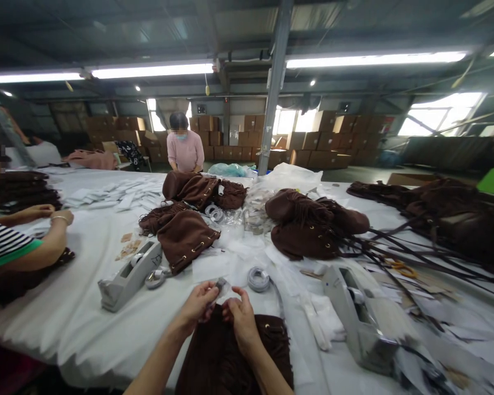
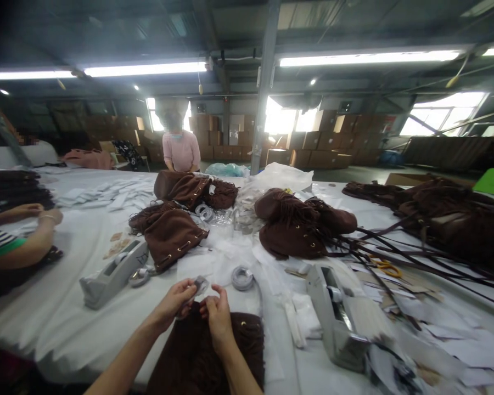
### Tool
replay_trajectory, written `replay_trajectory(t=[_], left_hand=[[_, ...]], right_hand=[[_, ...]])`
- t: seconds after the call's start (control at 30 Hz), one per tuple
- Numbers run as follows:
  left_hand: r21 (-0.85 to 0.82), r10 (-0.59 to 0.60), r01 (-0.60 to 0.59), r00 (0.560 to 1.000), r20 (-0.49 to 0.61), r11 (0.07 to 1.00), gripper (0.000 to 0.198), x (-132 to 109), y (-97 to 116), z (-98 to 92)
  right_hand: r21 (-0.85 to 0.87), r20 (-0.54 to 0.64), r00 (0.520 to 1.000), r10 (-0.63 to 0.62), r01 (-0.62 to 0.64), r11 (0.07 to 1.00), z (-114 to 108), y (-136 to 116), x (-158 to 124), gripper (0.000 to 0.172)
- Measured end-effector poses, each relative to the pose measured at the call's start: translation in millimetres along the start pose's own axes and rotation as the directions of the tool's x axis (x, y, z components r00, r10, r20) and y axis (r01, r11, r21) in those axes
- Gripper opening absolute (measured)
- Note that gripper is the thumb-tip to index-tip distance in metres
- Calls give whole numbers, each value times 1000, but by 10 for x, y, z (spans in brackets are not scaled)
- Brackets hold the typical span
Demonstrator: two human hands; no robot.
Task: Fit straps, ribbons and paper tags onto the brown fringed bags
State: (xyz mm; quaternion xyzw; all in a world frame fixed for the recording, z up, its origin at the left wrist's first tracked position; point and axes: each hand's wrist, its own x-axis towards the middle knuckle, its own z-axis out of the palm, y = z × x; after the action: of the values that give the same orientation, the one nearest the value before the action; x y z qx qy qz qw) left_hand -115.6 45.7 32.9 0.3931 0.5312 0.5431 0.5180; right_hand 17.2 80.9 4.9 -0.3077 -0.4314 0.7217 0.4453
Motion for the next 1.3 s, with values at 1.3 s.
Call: replay_trajectory(t=[1.3], left_hand=[[94, 141, -136, 989, -48, 986, 49, 99, -282, 202]], right_hand=[[-308, -122, 979, -164, 120, 944, -86, 112, 204, 27]])
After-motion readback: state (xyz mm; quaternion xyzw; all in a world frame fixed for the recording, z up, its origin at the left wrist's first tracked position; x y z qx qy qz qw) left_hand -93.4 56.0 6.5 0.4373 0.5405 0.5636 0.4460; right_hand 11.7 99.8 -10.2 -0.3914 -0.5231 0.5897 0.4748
